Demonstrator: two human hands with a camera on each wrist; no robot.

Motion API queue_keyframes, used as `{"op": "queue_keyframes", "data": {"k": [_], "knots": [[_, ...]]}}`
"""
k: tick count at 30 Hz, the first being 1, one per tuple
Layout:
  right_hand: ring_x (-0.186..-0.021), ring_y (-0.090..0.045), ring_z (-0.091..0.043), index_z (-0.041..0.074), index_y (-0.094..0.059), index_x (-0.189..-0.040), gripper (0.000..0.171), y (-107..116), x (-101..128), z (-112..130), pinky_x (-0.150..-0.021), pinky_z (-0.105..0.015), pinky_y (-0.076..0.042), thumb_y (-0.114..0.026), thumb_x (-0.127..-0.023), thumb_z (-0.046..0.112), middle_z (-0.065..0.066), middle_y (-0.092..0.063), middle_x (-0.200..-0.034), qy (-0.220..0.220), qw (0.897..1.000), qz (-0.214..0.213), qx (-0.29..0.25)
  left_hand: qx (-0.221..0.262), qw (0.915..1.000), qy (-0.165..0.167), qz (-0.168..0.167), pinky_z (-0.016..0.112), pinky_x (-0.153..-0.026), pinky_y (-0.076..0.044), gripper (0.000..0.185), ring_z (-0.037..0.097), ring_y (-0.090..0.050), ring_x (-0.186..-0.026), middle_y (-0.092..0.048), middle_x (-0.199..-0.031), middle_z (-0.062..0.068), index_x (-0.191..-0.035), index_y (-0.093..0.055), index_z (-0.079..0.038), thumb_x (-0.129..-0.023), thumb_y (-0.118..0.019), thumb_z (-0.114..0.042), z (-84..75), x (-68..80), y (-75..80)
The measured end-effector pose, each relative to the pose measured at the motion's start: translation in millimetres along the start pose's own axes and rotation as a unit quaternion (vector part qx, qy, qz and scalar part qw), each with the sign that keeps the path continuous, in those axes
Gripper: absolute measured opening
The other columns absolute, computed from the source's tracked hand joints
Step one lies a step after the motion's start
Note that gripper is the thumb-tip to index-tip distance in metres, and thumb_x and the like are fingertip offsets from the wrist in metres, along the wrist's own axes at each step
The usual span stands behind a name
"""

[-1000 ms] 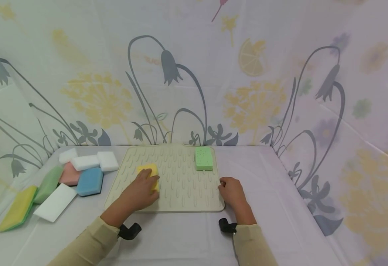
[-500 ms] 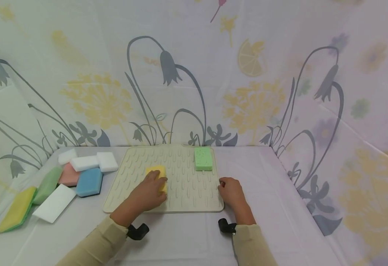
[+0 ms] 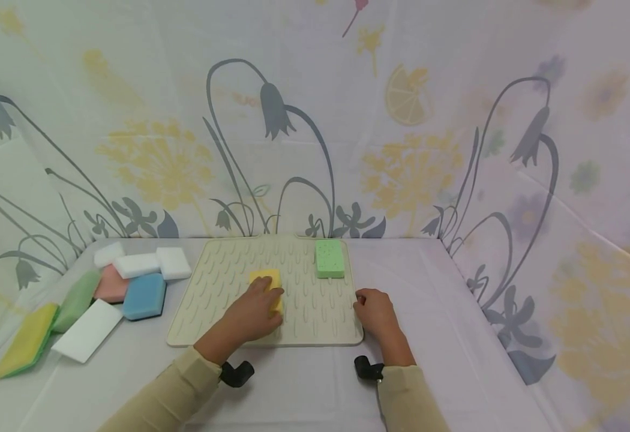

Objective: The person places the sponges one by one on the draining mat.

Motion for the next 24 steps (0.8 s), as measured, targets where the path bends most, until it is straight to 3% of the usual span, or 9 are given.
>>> {"op": "queue_keyframes", "data": {"k": [24], "knots": [[-0.074, -0.058, -0.018, -0.002, -0.07, -0.107, 0.026, 0.1, -0.6, -6.1, -0.062, -0.029, -0.047, -0.066, -0.086, 0.014, -0.01, -0.069, -0.09, -0.039, 0.999, -0.003, -0.024, -0.02, 0.9995, -0.015, 0.021, 0.048, -0.108, -0.042, 0.05, 0.041, -0.035, -0.141, -0.041, -0.147, 0.018, -0.133, -0.057, -0.01, -0.084, -0.055, -0.019, -31.1, -20.1, -13.8]]}}
Point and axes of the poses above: each hand's wrist, its own x-axis away from the middle knuckle, its own y-axis out of the back of the hand, z = x × y, the point moved 5 cm from there along -x, towards the middle knuckle
